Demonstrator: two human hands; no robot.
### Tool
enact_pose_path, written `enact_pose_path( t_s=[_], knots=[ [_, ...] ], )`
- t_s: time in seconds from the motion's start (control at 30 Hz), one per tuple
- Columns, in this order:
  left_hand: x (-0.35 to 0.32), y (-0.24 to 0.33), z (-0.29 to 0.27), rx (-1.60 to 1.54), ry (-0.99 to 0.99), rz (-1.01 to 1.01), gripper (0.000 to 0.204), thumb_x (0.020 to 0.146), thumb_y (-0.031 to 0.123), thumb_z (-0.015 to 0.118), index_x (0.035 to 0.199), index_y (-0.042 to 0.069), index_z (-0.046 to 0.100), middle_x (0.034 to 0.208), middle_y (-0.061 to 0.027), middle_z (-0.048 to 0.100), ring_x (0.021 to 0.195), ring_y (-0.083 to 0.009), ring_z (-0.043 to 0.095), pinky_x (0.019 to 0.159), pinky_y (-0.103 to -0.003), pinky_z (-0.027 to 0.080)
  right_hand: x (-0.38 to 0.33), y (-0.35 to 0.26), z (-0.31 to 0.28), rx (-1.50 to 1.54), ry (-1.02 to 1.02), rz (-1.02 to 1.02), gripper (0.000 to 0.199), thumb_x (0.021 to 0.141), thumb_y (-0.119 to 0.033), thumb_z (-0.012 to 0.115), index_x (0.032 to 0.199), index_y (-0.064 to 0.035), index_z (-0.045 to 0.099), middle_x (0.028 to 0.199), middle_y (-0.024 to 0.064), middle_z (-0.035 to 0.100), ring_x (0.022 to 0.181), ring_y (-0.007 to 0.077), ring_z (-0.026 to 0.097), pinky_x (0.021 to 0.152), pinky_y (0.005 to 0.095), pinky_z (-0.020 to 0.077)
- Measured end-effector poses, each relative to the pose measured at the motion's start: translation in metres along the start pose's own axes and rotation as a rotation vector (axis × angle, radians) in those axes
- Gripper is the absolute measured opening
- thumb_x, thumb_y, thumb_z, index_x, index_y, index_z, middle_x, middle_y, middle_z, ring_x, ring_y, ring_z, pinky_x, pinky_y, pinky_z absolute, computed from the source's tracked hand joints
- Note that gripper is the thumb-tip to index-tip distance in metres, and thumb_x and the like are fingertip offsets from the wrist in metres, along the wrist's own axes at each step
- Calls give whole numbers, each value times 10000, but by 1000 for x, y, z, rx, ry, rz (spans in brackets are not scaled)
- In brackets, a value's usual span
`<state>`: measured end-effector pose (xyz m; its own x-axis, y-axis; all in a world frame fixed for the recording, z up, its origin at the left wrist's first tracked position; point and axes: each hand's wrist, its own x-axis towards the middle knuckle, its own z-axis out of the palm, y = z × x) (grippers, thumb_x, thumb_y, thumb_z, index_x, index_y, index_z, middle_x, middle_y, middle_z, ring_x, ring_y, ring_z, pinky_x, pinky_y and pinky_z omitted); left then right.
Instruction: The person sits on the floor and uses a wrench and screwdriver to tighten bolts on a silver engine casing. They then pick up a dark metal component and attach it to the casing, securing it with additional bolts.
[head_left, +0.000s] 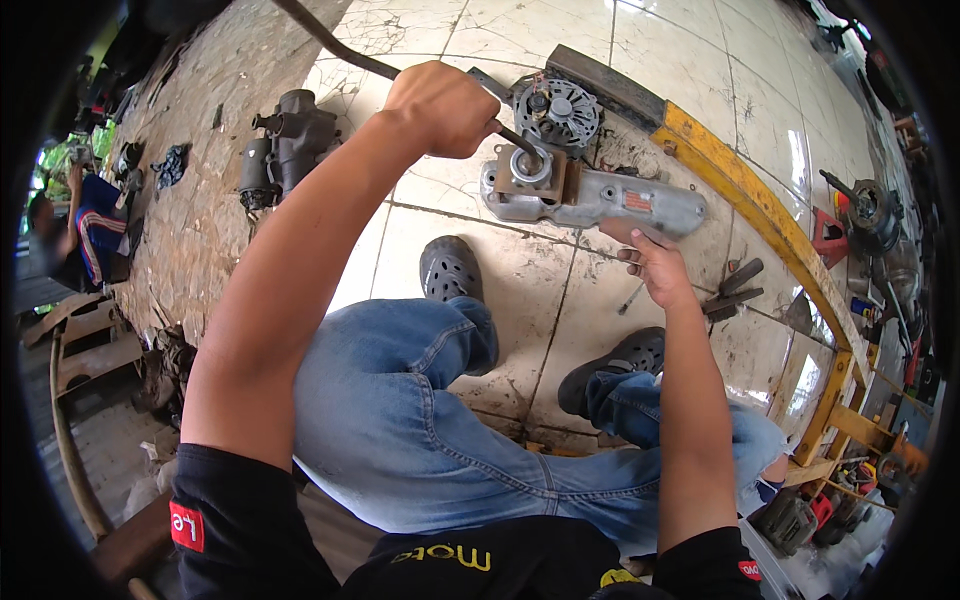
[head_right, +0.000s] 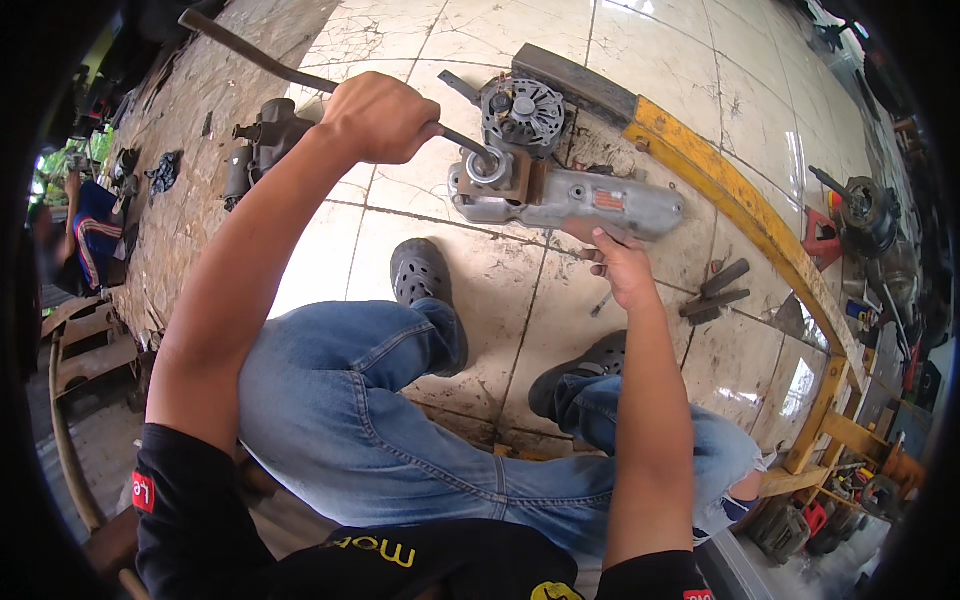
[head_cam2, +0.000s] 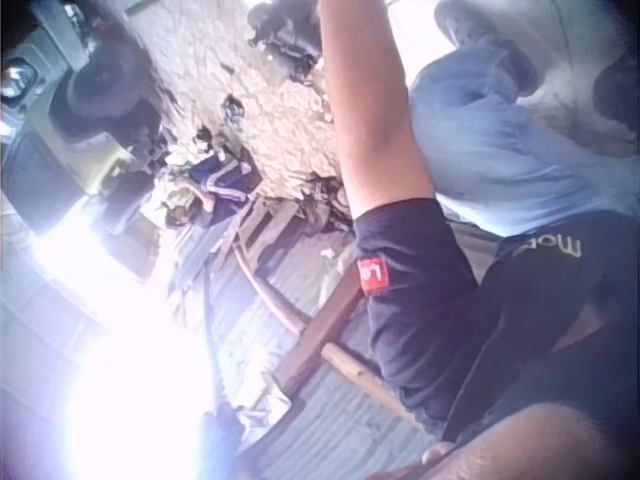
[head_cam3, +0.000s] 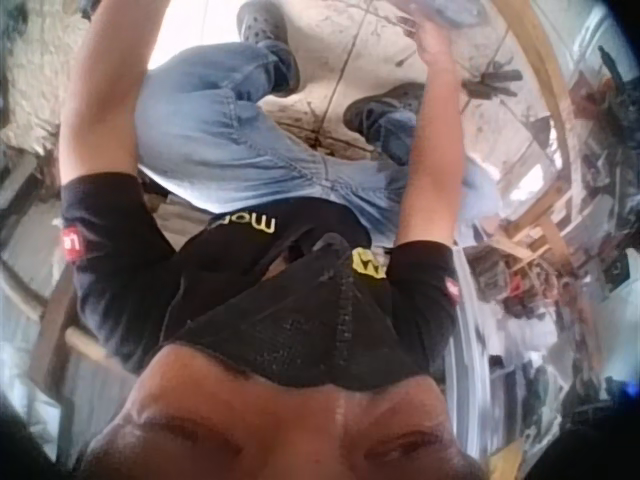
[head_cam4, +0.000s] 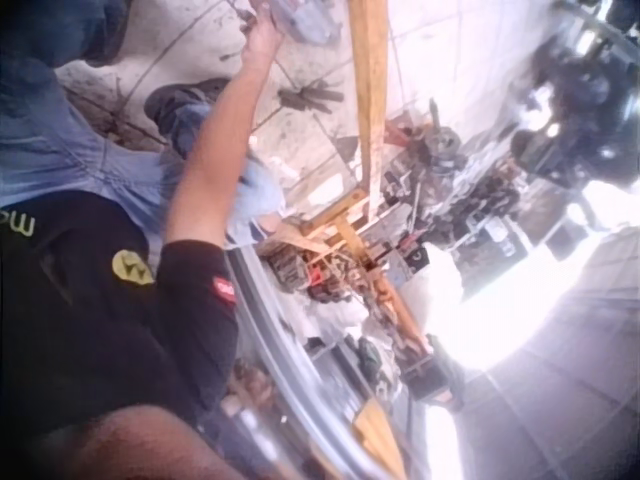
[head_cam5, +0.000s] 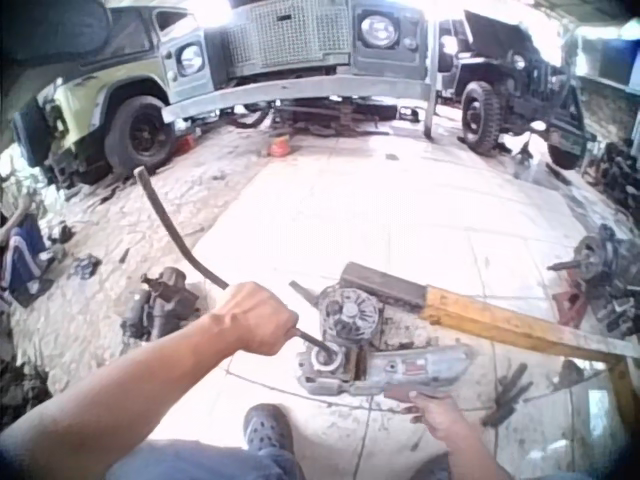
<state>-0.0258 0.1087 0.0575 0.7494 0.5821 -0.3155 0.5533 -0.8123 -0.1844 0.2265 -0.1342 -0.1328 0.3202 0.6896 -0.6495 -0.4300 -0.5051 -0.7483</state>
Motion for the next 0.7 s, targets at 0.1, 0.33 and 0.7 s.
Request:
enact_pose_path(
  t_s=[0.1,0.33,0.7],
  knots=[
    [5,3,4,-12,12,-5,251,924,361,517,909,179,689,794,-40,683,804,-267,657,710,-417,524,7,7,10,7,58,-81,346,910,-245,658,1176,-36,586,1057,54,667,875,176,653,674,287,481],
    [13,-16,22,-44,-50,-41,309,949,419,464,1024,207,675,829,-55,692,853,-274,657,764,-414,525,16,4,52,-40,76,-277,434,957,-262,576,1268,39,544,1162,114,631,1059,227,620,876,327,495],
    [15,9,24,-74,3,-276,496,920,564,452,749,186,725,686,-66,670,712,-281,663,654,-407,534,45,22,114,-1094,133,-833,486,949,-204,497,1418,-106,413,1455,131,415,1303,347,429,1054,440,362]
  ],
)
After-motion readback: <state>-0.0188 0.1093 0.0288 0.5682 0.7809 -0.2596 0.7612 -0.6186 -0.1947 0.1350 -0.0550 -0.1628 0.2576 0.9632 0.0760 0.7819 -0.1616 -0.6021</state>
